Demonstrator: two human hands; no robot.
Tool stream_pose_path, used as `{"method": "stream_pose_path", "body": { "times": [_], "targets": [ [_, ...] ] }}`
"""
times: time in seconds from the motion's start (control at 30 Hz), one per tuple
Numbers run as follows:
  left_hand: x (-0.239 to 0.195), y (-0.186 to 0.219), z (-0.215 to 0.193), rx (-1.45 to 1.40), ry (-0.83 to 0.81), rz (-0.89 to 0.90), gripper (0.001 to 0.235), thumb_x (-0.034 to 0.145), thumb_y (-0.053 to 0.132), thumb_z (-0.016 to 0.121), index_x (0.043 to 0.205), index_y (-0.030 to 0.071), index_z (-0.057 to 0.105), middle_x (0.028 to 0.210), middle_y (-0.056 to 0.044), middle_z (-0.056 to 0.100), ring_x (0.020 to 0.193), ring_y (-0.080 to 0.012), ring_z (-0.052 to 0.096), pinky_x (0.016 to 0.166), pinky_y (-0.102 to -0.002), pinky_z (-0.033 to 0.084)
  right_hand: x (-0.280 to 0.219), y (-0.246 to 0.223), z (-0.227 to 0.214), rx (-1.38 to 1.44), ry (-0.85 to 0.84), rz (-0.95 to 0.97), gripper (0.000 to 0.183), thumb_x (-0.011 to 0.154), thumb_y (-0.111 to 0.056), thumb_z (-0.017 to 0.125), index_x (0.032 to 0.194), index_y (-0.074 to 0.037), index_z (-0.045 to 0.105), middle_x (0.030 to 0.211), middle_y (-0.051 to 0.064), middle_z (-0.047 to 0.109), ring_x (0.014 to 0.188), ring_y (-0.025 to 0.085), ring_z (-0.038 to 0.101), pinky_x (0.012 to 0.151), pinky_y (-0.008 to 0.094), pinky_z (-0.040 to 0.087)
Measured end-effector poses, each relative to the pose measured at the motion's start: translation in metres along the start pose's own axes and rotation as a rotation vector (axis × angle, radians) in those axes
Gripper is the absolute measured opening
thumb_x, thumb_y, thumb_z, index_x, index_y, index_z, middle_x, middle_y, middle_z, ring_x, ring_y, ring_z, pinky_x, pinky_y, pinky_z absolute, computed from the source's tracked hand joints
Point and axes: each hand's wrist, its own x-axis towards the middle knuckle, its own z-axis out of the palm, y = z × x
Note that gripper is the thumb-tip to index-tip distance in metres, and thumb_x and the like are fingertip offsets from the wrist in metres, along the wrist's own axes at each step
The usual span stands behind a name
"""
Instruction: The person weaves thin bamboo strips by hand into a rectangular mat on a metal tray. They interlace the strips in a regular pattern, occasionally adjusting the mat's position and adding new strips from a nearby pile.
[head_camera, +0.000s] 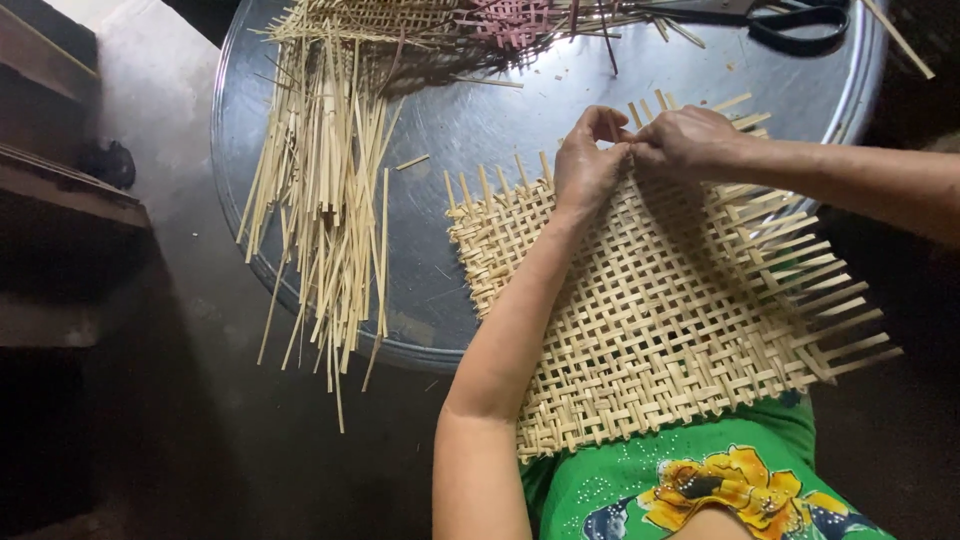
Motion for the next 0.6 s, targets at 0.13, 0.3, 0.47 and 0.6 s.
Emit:
{"method": "stream_pose_path", "body": {
  "times": [0.13,0.3,0.47,0.6],
  "targets": [
    [0.006,-0.009,0.004,-0.012,-0.017,0.003,0.018,0.065,0.013,0.066,0.076,0.016,0.053,0.072,0.002,0.06,0.069,-0.0106,0.056,0.066,-0.024,0.048,-0.014,-0.008,-0.008,-0.306,0.053,0.012,0.045,0.094,-0.047,0.029,0.071,-0.015,0.053,0.057,-0.003,0.042,0.041,0.009,0.035,0.038,0.021,0.035],
    [0.003,-0.006,0.002,0.008,0.009,0.032,0.017,0.069,0.004,0.062,0.076,0.017,0.052,0.072,0.004,0.061,0.074,-0.0109,0.057,0.074,-0.028,0.044,-0.021,-0.005,-0.027,-0.463,0.406,-0.229,0.018,0.096,-0.028,0.032,0.094,-0.014,0.043,0.067,0.004,0.05,0.048,0.018,0.048,0.041,0.031,0.042],
    [0.001,-0.003,0.003,-0.051,0.006,-0.008,0.02,0.067,0.0,0.063,0.072,0.015,0.052,0.073,0.002,0.057,0.073,-0.0119,0.052,0.067,-0.027,0.043,-0.017,0.005,-0.031,-0.053,0.195,-0.317,0.012,0.08,-0.018,0.06,0.091,-0.023,0.057,0.076,-0.002,0.063,0.063,0.016,0.059,0.053,0.029,0.045],
    [0.009,-0.017,0.004,0.018,-0.03,0.041,0.027,0.065,0.037,0.062,0.075,0.014,0.051,0.072,0.002,0.056,0.071,-0.0114,0.055,0.067,-0.027,0.049,-0.011,0.003,-0.029,-0.078,0.16,-0.407,0.018,0.077,-0.015,0.061,0.092,-0.024,0.059,0.079,-0.002,0.064,0.064,0.016,0.061,0.051,0.03,0.046]
  ]
}}
